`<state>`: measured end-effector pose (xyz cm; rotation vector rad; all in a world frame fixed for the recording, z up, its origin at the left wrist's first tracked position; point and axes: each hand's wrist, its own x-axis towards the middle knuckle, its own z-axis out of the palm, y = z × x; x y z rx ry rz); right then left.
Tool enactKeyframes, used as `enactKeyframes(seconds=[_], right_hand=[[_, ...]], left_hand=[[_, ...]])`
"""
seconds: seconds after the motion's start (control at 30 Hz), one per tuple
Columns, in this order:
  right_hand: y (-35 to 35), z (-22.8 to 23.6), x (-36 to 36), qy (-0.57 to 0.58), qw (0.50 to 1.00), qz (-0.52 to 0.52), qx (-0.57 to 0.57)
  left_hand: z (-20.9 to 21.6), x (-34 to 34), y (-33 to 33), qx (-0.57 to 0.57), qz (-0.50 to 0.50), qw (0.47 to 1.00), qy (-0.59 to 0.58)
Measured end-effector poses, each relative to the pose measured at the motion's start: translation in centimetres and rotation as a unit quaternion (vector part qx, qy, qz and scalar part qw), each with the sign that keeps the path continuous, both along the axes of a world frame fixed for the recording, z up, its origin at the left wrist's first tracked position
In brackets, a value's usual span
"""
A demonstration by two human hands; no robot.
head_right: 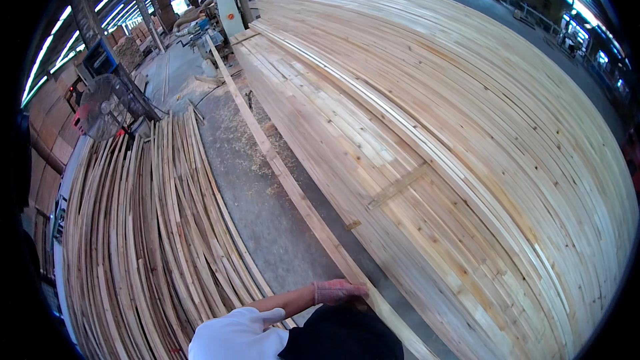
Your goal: The person picks up long wooden strips one at a time and places them onto a large stack of lumber by hand.
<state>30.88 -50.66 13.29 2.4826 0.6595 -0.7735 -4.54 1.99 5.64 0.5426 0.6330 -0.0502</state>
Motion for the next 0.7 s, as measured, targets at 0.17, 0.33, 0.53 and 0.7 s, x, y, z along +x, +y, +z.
enactKeyframes(seconds=[0.17,0.33,0.53,0.7], right_hand=[[6.5,3.0,-2.3,0.003,1.0,0.015,0.009],[8.8,4.0,-3.1,0.007,0.999,0.035,0.024],[12.9,5.2,-4.9,0.051,0.99,0.094,0.088],[26.3,5.8,-9.5,0.068,0.994,0.028,0.08]], left_hand=[[1.4,-0.9,2.4,0.002,-0.015,0.999,-0.029],[1.7,-2.1,5.5,0.013,-0.016,0.999,-0.043],[3.3,-5.2,14.6,0.121,0.055,0.991,-0.012],[2.6,-9.2,26.5,0.183,0.193,0.961,0.077]])
